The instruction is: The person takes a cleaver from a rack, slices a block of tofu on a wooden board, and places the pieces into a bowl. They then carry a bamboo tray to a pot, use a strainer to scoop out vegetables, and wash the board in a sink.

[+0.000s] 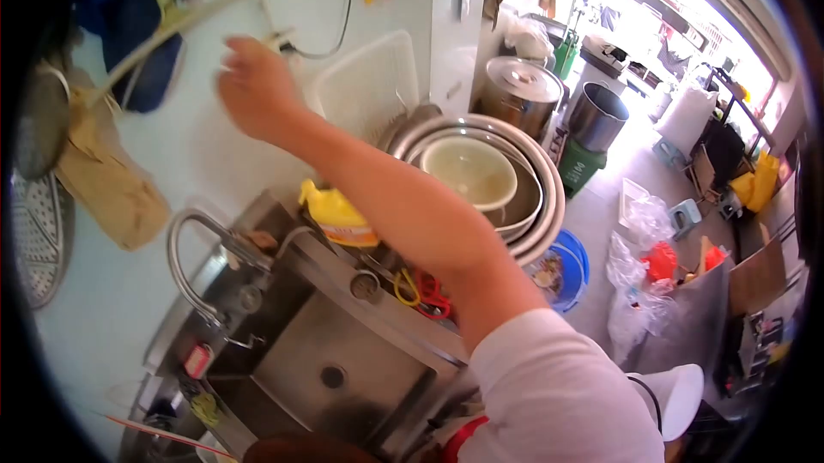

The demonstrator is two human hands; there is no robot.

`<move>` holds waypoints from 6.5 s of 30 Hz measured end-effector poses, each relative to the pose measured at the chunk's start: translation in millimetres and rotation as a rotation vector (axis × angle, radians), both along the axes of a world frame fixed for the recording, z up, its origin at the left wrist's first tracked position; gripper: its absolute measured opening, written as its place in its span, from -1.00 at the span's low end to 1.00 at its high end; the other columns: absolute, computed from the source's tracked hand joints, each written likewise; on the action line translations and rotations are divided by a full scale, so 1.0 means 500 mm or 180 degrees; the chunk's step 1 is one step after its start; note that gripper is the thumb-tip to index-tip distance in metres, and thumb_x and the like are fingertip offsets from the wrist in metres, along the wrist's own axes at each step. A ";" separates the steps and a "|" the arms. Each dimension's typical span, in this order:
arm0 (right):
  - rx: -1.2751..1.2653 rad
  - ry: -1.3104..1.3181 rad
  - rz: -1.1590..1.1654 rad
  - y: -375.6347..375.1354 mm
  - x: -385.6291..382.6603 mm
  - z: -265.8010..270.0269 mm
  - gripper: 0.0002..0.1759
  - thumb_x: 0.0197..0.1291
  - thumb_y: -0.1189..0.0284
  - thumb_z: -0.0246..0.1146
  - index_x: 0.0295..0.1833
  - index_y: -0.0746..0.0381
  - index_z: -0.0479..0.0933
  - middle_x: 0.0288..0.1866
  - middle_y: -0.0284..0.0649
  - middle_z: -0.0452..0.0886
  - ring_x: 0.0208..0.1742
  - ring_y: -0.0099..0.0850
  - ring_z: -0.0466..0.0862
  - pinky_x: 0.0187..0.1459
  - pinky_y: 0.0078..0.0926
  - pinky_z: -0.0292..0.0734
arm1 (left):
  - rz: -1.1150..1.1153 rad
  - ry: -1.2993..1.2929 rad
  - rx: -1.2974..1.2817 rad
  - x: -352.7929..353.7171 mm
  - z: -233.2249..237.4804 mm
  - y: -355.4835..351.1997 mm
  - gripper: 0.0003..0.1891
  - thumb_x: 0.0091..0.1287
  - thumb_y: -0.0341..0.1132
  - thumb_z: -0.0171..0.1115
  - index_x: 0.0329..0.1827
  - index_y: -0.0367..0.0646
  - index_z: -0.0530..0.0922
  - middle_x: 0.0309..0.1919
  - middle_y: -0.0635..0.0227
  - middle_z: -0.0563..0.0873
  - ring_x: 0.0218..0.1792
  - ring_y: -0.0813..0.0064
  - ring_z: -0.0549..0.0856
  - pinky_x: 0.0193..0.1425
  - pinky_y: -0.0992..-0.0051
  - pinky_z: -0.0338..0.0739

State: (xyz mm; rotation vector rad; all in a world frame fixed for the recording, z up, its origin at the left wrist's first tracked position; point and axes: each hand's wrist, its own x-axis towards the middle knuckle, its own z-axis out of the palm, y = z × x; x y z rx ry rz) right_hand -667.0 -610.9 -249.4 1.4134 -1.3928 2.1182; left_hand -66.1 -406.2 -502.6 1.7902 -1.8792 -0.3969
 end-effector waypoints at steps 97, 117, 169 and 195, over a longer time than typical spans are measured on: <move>0.3659 0.0963 -0.1209 0.534 -0.286 -0.366 -0.54 0.36 0.27 0.21 0.15 0.45 0.50 -0.26 -0.05 0.68 -0.38 -0.36 0.65 -0.32 -0.32 0.57 | 0.2270 0.5463 0.0333 0.127 -0.218 0.543 -0.39 0.40 -0.03 0.22 0.43 -0.17 0.38 0.30 0.26 0.58 0.27 0.19 0.56 0.38 0.13 0.43; 0.3196 -0.0122 0.3086 -0.300 0.492 -0.664 -0.51 0.33 0.08 0.28 -0.21 0.39 0.60 -0.40 -0.17 0.66 -0.32 -0.35 0.71 -0.18 -0.29 0.63 | 0.2900 0.3748 0.0890 -0.195 0.061 0.121 -0.53 0.11 -0.50 0.36 0.11 -0.45 0.49 -0.11 0.12 0.68 -0.15 0.30 0.69 -0.05 0.36 0.63; 0.4535 0.1788 0.3522 0.164 0.726 -0.934 -0.42 0.43 0.13 0.04 0.20 0.47 0.47 0.26 0.23 0.51 0.37 0.13 0.44 0.33 -0.03 0.37 | 0.3285 0.2813 0.1396 -0.317 -0.106 -0.006 -0.45 0.17 -0.29 0.41 0.12 -0.47 0.42 -0.01 0.08 0.60 -0.04 0.33 0.56 0.08 0.39 0.49; 0.6011 0.2705 0.2919 0.279 0.494 -1.057 -0.37 0.49 0.08 -0.10 0.43 0.34 0.31 0.54 0.20 0.19 0.53 0.12 0.23 0.38 0.01 0.30 | 0.3293 0.3106 0.1085 -0.257 -0.183 0.048 -0.45 0.30 -0.23 0.36 0.19 -0.46 0.40 0.07 0.06 0.59 0.05 0.27 0.57 0.19 0.35 0.45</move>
